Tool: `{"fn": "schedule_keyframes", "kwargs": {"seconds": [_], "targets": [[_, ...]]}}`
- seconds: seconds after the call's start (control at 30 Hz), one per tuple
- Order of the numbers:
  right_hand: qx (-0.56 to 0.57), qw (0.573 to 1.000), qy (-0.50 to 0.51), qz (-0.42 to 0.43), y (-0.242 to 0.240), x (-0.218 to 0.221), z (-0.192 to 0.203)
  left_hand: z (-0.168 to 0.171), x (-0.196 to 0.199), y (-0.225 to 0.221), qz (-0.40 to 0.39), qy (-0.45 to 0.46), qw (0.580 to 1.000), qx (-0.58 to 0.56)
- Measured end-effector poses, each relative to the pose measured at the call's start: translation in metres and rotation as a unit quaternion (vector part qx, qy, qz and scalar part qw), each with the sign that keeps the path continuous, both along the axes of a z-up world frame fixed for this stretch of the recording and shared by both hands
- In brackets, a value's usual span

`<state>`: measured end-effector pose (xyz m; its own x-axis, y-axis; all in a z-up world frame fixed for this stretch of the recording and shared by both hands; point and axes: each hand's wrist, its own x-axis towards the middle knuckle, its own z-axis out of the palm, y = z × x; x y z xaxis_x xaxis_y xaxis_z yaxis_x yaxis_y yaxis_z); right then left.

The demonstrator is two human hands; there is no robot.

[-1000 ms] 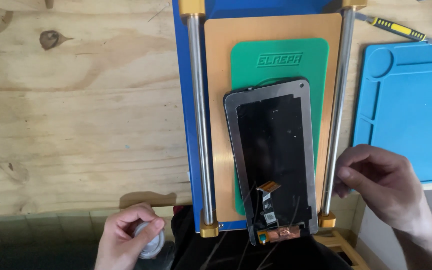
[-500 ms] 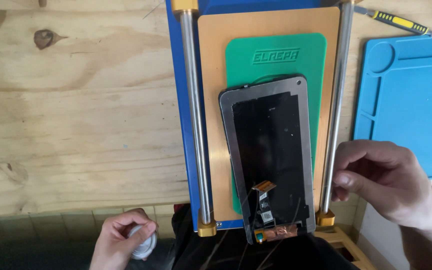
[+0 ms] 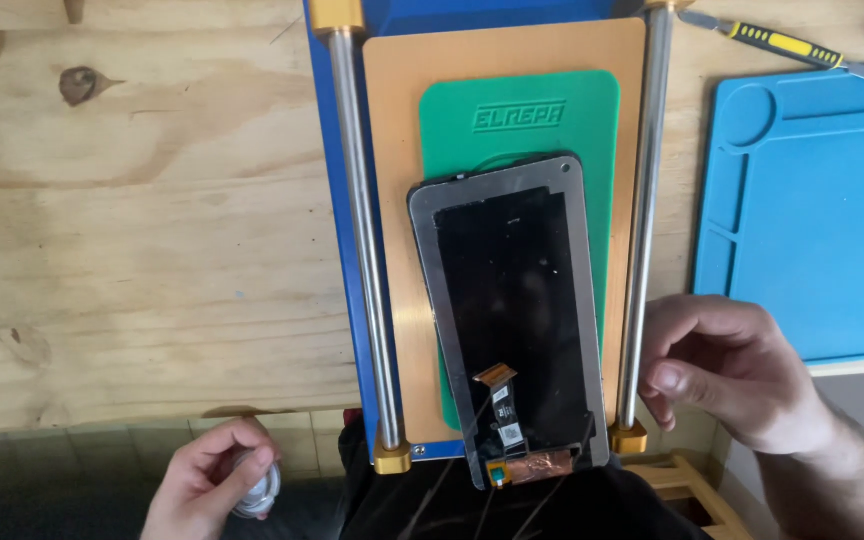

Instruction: Separating a smartphone screen from its frame using a heating separator machine and a thin cutting wire

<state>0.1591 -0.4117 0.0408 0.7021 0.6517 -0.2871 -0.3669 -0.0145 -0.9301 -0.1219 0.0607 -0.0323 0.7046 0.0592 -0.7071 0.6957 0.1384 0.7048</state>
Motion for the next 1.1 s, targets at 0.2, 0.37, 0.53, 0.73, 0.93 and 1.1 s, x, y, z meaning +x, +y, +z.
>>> {"fn": "schedule_keyframes", "kwargs": {"seconds": [0.2,0.37,0.53,0.73,0.93,1.1], "targets": [[0.044,0.997,0.060,-0.025,-0.007,-0.009,-0.007,0.029,0.037,-0.005,-0.004,-0.132,0.988,-0.077],[0.084,0.990,0.101,-0.044,-0.011,-0.020,-0.017,0.028,0.041,-0.002,0.040,-0.179,0.983,-0.018],[0.095,0.984,0.139,-0.063,-0.021,-0.040,-0.028,0.029,0.049,-0.001,0.073,-0.191,0.977,-0.063],[0.121,0.968,0.200,-0.093,-0.027,-0.061,-0.036,0.030,0.072,-0.010,0.089,-0.208,0.971,-0.081],[0.118,0.949,0.259,-0.138,-0.042,-0.091,-0.047,0.036,0.099,-0.020,0.094,-0.185,0.972,-0.112],[0.095,0.937,0.289,-0.171,-0.052,-0.112,-0.056,0.045,0.120,-0.032,0.079,-0.175,0.974,-0.118]]}}
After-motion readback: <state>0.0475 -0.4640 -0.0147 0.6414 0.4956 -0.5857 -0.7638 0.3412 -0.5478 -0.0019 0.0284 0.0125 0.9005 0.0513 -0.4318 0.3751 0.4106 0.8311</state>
